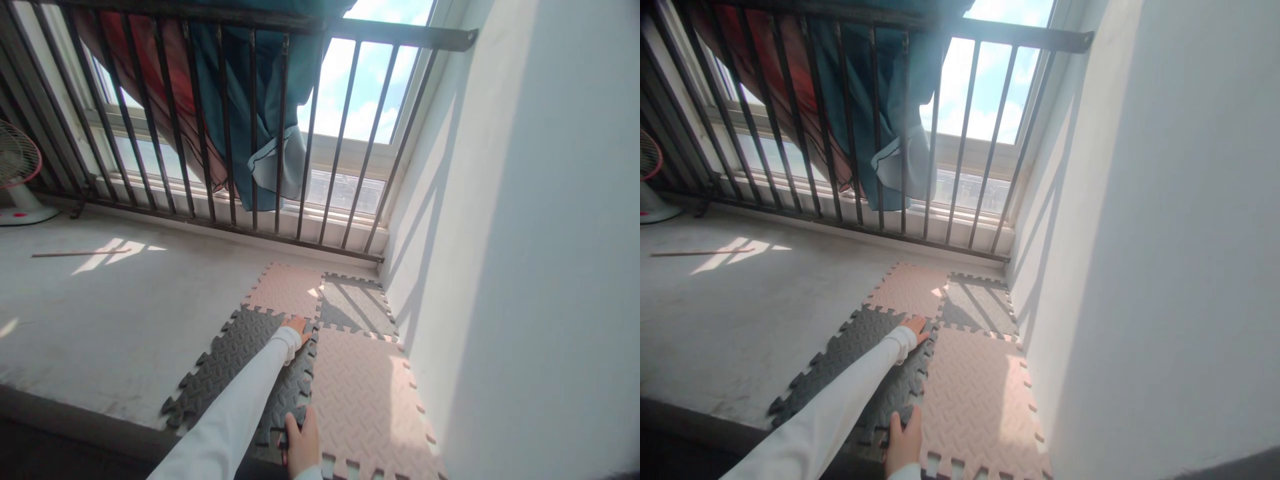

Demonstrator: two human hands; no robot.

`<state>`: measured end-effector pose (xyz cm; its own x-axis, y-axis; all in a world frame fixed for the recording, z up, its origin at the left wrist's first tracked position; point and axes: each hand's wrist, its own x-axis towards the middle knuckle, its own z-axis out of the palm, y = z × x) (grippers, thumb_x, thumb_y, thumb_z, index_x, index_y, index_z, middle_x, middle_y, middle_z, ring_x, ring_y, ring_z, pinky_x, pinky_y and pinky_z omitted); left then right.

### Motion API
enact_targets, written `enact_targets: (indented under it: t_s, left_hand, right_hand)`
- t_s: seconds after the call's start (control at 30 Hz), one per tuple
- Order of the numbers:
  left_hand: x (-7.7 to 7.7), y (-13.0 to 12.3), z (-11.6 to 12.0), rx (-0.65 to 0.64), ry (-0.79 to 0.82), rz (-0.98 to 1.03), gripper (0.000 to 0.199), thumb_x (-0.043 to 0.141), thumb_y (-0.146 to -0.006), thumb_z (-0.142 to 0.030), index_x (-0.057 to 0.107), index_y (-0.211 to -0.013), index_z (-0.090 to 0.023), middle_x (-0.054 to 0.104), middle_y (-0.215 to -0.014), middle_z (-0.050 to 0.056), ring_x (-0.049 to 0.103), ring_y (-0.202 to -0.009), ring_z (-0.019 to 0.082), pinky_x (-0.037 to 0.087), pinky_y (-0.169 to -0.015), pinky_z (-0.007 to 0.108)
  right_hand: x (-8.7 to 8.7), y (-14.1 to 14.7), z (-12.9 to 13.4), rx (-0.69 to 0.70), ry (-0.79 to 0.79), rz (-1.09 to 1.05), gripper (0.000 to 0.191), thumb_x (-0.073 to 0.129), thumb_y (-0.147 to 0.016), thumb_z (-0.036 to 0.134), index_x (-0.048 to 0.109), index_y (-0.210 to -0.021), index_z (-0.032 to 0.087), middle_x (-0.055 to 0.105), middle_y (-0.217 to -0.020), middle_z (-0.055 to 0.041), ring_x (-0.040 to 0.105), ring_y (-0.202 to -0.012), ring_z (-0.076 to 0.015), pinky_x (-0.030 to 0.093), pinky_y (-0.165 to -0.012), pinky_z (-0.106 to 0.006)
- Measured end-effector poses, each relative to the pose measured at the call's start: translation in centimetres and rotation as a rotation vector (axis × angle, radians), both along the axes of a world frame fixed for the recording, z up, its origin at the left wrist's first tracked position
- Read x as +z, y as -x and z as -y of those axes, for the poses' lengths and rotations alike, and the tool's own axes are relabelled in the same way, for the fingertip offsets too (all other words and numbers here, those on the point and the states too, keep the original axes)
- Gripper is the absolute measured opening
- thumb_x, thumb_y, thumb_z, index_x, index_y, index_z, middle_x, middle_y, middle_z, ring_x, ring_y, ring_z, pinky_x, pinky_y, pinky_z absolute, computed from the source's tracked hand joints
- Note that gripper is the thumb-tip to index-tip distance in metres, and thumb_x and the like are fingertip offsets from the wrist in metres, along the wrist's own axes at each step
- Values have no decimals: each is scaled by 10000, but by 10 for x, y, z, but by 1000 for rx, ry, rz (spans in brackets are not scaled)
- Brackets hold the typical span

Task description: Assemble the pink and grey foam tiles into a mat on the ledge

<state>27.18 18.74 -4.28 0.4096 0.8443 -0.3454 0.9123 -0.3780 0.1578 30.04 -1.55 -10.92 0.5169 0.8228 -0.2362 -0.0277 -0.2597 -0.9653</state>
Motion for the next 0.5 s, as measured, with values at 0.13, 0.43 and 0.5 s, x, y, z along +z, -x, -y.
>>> enact_targets:
  t_s: [0.13,0.43,0.5]
  left_hand:
    - [-1,0,3,-3,-21,0,547,303,-807,-428,255,-1303,-203,230,-1387,57,149,-1274,177,113,-1024,428]
    - [3,-2,7,9,-33,7,535,306,-804,-437,278,-1293,-221,254,-1379,54,162,-1271,196,123,-1019,446]
    - [2,-1,7,7,-33,12,534,311,-801,-444,285,-1290,-231,259,-1378,48,166,-1270,200,127,-1018,453]
  right_hand:
    - [-4,1,0,-22,-39,7,358,555,-581,508,515,-776,210,552,-558,14,576,-581,-178,378,-351,-223]
    - [-9,8,4,-24,-49,56,342,517,-629,492,538,-833,219,558,-537,14,582,-597,-183,417,-407,-238]
    - [-10,8,5,-26,-50,92,359,513,-629,505,544,-846,220,558,-534,11,582,-589,-189,426,-418,-251]
